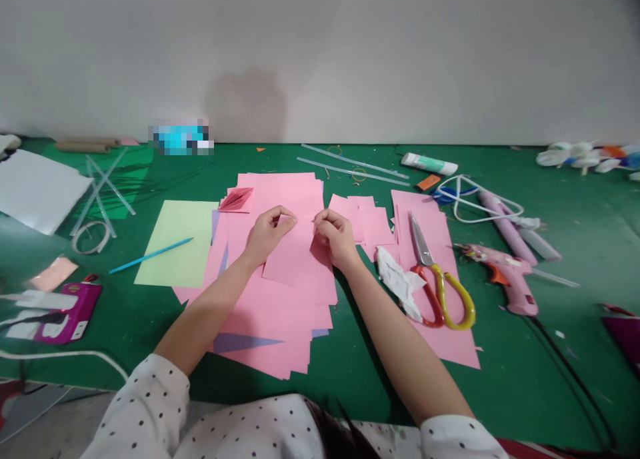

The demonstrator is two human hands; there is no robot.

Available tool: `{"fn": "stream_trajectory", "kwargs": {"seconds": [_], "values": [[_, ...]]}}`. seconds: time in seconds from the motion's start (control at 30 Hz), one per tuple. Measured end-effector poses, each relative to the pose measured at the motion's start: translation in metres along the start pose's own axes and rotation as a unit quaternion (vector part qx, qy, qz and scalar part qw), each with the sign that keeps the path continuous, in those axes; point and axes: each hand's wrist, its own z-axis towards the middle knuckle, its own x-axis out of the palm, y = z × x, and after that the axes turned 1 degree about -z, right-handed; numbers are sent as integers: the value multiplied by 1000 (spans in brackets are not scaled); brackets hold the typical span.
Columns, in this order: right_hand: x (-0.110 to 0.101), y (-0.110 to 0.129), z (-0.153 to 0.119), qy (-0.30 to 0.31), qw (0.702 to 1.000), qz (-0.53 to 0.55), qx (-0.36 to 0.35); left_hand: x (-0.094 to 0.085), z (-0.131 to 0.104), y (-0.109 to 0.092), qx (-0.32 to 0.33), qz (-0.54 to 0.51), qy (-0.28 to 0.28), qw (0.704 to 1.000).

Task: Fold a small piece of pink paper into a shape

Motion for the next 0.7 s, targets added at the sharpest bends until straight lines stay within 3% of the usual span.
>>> {"fn": "stream_trajectory", "kwargs": {"seconds": [0.17, 0.37, 0.53, 0.7], "values": [[-1, -1, 3, -25, 998, 52, 1, -2, 1, 2, -3, -25, -23, 999], [7, 5, -3, 18, 998, -61, -14, -2, 0, 1, 9, -9, 3, 1000], [7, 4, -3, 9, 996, -70, -50, 0, -2, 0, 29, -2, 31, 999], [5, 2, -1, 40, 992, -96, -65, 1, -3, -2, 39, 24, 58, 997]]}}
